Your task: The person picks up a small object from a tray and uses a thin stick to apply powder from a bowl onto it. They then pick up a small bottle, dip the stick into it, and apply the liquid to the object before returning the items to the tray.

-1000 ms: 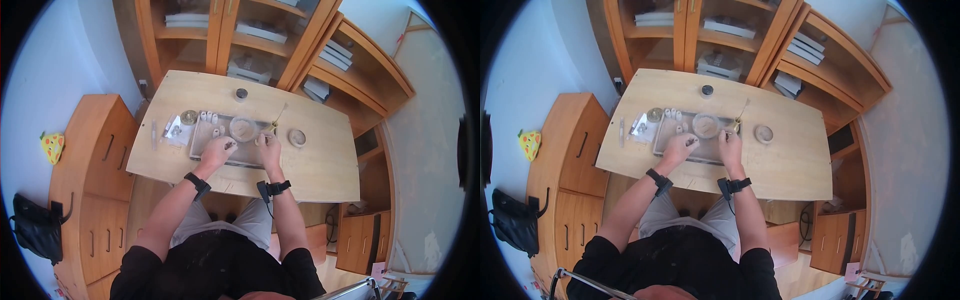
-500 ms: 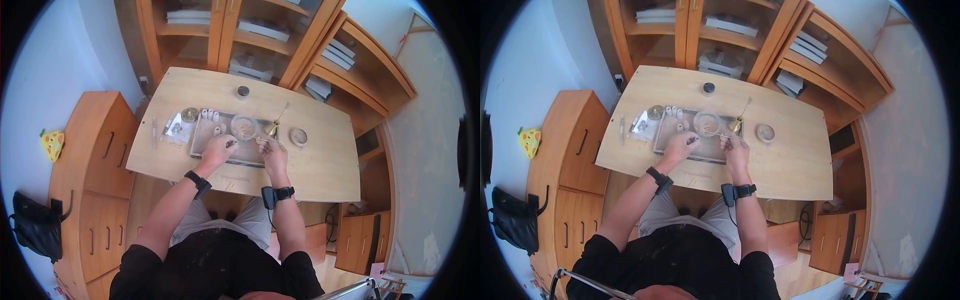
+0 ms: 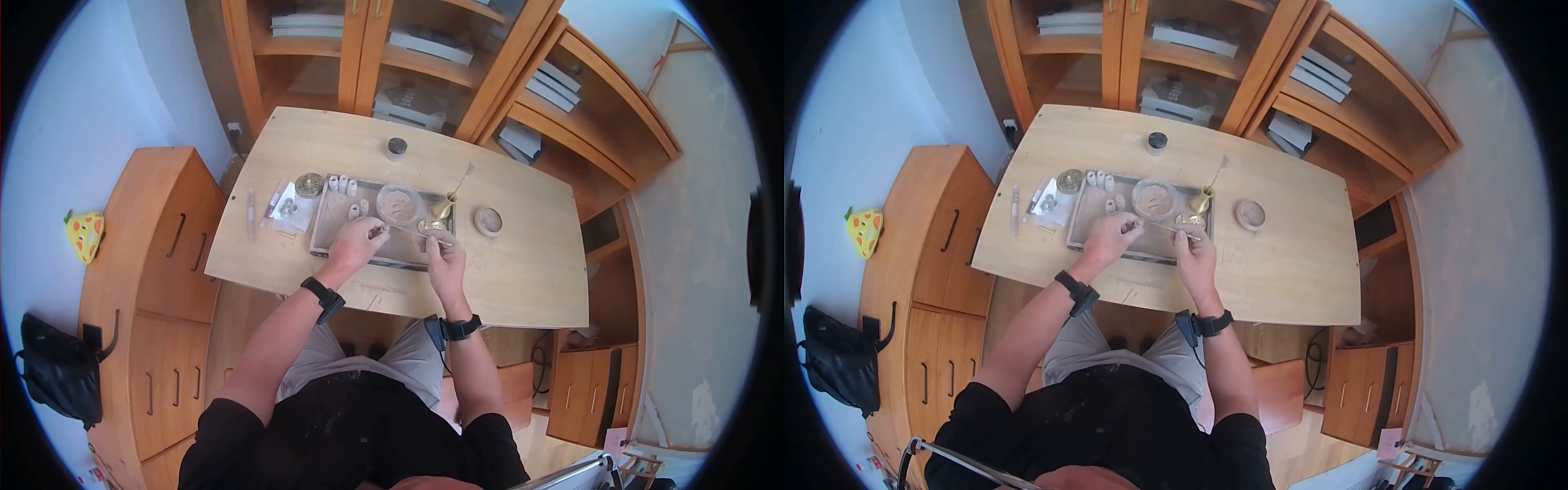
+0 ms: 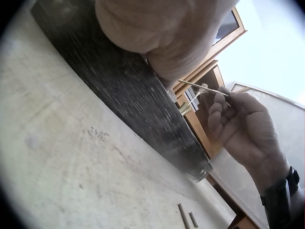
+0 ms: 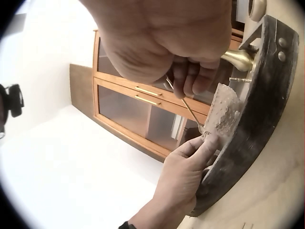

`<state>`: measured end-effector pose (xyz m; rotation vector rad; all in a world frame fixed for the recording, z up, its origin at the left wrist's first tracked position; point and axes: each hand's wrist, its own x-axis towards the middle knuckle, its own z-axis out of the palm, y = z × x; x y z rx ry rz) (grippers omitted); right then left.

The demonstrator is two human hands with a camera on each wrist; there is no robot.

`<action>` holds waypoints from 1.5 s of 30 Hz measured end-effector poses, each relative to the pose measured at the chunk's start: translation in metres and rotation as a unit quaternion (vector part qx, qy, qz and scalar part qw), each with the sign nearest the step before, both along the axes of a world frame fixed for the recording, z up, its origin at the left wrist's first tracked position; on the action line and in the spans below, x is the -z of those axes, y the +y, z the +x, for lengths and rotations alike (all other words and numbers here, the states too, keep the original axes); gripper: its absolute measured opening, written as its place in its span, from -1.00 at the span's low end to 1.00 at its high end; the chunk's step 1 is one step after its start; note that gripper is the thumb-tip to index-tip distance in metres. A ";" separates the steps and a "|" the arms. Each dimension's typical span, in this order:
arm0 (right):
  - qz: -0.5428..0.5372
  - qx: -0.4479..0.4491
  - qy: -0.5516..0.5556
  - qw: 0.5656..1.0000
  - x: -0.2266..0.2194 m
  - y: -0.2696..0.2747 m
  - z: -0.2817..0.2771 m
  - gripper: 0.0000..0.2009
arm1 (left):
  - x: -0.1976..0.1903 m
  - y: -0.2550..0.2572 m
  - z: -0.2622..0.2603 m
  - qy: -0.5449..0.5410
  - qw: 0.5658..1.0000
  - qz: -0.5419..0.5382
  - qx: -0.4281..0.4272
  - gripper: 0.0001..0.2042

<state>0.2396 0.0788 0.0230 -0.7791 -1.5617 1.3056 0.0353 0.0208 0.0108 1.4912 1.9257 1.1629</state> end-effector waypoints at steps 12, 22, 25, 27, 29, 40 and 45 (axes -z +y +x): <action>0.046 0.110 -0.167 0.979 0.013 0.040 -0.023 -0.79 | -0.002 -0.002 0.000 -0.001 1.000 0.009 0.005 -0.75; -0.235 0.037 0.138 0.962 0.025 0.043 -0.014 -0.80 | 0.001 -0.002 0.000 0.001 1.000 0.017 0.006 -0.76; -0.260 0.025 0.159 0.952 0.020 0.041 -0.005 -0.78 | 0.001 -0.002 0.000 0.000 1.000 0.025 0.007 -0.76; -0.265 0.018 0.172 0.949 0.012 0.037 -0.001 -0.79 | 0.002 -0.002 0.000 -0.002 1.000 0.030 0.010 -0.76; -0.262 0.013 0.173 0.949 0.008 0.034 0.003 -0.79 | 0.002 -0.002 0.000 -0.005 1.000 0.027 0.006 -0.75; -0.026 0.002 0.009 1.000 0.004 0.011 -0.001 -0.84 | 0.003 -0.001 0.001 -0.022 1.000 0.021 -0.003 -0.75; 0.084 0.016 -0.062 0.994 0.002 -0.001 -0.003 -0.85 | 0.003 -0.001 0.001 -0.002 1.000 0.008 -0.008 -0.76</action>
